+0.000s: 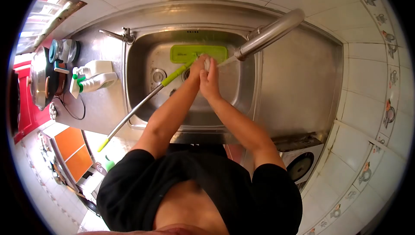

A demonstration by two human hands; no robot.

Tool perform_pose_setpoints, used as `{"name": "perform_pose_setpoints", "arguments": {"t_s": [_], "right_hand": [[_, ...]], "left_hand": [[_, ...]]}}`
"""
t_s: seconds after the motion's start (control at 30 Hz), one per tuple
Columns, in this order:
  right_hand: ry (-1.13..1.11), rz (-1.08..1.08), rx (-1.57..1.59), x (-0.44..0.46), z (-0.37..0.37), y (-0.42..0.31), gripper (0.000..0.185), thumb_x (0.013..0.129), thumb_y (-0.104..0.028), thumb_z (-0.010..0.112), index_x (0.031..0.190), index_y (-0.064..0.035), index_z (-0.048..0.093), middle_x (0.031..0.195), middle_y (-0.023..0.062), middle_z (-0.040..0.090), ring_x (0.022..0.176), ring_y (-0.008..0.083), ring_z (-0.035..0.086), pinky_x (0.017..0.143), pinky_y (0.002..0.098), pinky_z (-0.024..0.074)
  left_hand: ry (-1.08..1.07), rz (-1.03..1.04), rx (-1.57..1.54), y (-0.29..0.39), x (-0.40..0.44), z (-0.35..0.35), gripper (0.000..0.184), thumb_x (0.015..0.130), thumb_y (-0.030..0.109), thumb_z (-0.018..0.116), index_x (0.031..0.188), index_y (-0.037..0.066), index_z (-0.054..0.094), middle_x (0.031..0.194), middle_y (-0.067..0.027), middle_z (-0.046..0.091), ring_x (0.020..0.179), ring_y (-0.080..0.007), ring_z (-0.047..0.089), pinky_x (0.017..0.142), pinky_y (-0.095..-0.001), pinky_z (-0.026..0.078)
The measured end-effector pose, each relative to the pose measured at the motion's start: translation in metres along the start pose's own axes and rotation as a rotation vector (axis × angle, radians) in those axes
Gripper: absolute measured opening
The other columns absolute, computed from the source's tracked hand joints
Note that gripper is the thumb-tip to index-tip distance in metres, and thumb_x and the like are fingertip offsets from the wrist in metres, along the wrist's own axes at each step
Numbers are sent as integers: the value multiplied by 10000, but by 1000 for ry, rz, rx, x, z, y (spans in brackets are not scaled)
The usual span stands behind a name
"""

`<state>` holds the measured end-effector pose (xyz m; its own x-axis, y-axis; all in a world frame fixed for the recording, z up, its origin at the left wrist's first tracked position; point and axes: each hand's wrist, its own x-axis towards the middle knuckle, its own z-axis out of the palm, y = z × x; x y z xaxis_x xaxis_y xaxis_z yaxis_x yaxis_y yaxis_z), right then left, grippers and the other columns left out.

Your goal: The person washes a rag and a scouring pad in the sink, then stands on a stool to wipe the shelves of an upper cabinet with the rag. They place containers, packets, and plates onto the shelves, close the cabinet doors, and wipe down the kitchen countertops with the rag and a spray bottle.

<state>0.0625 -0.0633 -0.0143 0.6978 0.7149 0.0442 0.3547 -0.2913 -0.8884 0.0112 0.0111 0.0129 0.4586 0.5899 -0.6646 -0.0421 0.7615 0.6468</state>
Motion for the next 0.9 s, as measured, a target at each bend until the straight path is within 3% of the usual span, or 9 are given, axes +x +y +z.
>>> {"name": "perform_pose_setpoints", "arguments": {"t_s": [0.1,0.17,0.27,0.4,0.47,0.5,0.6,0.77,0.9], "right_hand": [[-219,293,184,23,-35,-26,265,923,-155,448,1122,15,486,929,156,615,867,269,604,771,349,464],[-346,288,227,48,-53,0,244,908,-148,499,1094,9,493,960,131,591,913,223,564,818,344,442],[-448,103,83,56,-69,-23,187,877,-90,494,1035,9,494,946,156,586,891,265,574,787,367,445],[-344,-307,-145,39,-71,-32,232,843,-73,519,1059,10,509,1039,192,562,950,319,562,806,396,445],[-308,-186,-134,35,-72,-34,307,822,-86,565,1110,1,509,1091,206,535,1001,320,540,844,399,434],[-293,-119,-130,32,-73,-34,346,811,-93,588,1136,-3,509,1116,213,521,1026,320,530,863,401,428],[-810,60,-231,46,-87,-18,454,785,-120,642,1200,-12,492,1036,204,557,982,327,560,860,380,444],[-576,145,6,54,-111,-44,344,796,-186,657,1047,10,525,871,157,623,869,303,622,773,343,481],[-567,97,45,46,-116,-95,244,816,-176,642,931,-1,518,830,146,636,838,291,632,734,331,483]], "left_hand": [[-118,-265,-273,9,-4,-4,325,852,346,533,1041,81,537,956,-75,578,816,-230,561,699,-407,479],[-282,-368,-315,0,-1,-23,262,842,282,577,1006,79,558,976,-79,591,847,-208,577,727,-432,493],[-266,-178,-87,8,-11,-41,380,792,168,649,1121,52,498,1018,-97,598,846,-267,595,695,-408,497],[-108,300,771,-4,3,-60,375,740,73,667,1087,46,528,901,-72,626,785,-200,595,704,-322,488],[-100,408,948,-10,13,-66,335,727,45,657,1041,36,539,837,-51,624,748,-155,582,691,-273,478],[-137,389,868,-3,5,-61,325,719,33,653,1024,32,539,830,-52,617,742,-152,575,684,-274,474],[-234,331,586,16,-16,-48,289,703,10,644,972,25,542,809,-58,596,716,-151,557,660,-275,460],[-366,175,322,5,-5,-62,244,713,-6,626,943,19,548,805,-68,569,694,-168,547,641,-266,442],[-128,454,764,6,-9,-62,273,744,43,645,997,50,540,902,-78,569,777,-190,562,721,-314,459]]}}
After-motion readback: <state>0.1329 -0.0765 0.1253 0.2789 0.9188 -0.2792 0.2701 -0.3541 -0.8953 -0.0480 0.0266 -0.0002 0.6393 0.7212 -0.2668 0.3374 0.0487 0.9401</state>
